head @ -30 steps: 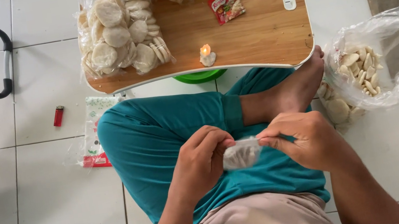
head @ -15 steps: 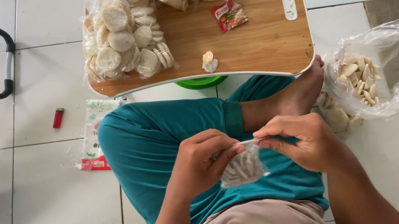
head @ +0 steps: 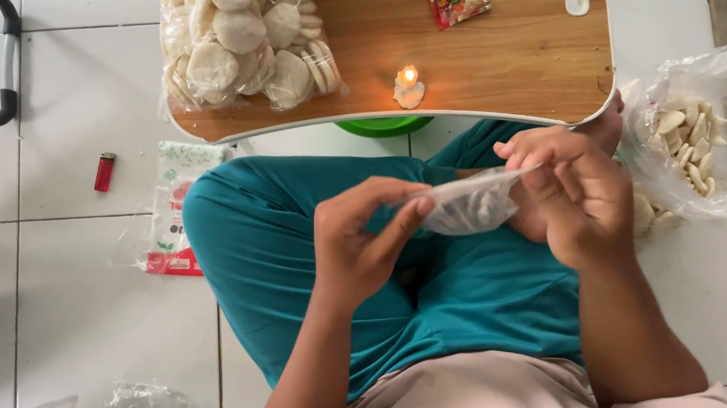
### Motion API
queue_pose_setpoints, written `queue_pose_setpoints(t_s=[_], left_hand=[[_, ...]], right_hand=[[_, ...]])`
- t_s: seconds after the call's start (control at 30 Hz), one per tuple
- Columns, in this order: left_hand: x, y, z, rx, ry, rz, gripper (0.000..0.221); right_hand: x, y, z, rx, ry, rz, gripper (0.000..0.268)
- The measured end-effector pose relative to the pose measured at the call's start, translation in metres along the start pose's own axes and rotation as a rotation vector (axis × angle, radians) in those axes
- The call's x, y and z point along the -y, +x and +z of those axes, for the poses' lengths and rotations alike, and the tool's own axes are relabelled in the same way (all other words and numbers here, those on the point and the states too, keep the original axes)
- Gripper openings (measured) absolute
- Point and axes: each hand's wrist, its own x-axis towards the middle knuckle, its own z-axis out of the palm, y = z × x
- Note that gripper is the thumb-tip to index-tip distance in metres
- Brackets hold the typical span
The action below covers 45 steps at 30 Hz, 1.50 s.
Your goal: Sealing small plastic bags containing food items using a candle flame
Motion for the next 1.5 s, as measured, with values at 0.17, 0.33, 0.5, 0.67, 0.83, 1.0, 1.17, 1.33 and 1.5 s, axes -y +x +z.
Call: queue_pose_setpoints(t_s=[0.17,0.33,0.5,0.67,0.83,1.0,1.17,1.33,1.5], left_hand=[[0.032,0.018,0.014,-0.166,-0.137,-0.129,0.013],[0.067,0.037,0.030,-0.299,-0.217,-0.169,0.016],[0.111,0.044,0.043,-0.364,-0.248,-0.334,0.023],[0.138,0.055,0.057,-0.408,-0.208,-0.390,0.025],[0.136,0.073,0.064,-0.491,-0.179,-0.397,0.025],[0.129,0.083,0.059,-0.418,-0.164,-0.455,0.019],[0.133,0.094,0.056,-0.399,-0.111,-0.455,0.016],[0.141,0.102,0.055,-0.400,-0.090,-0.470,0.014],[0.147,0.103,0.053,-0.409,-0.155,-0.468,0.012]], right_hand=[[-0.017,0.016,0.004,-0.098,-0.094,-0.026,0.018],[-0.060,0.032,0.011,-0.165,-0.141,-0.030,0.019],[-0.089,0.038,0.016,-0.226,-0.132,0.155,0.017],[-0.103,0.046,0.002,-0.222,-0.208,0.206,0.014],[-0.110,0.057,-0.005,-0.268,-0.218,0.238,0.013],[-0.099,0.065,0.001,-0.305,-0.269,0.418,0.007],[-0.110,0.067,-0.004,-0.307,-0.326,0.465,0.006],[-0.123,0.073,-0.008,-0.310,-0.326,0.518,0.005],[-0.131,0.083,-0.005,-0.276,-0.375,0.517,0.004]])
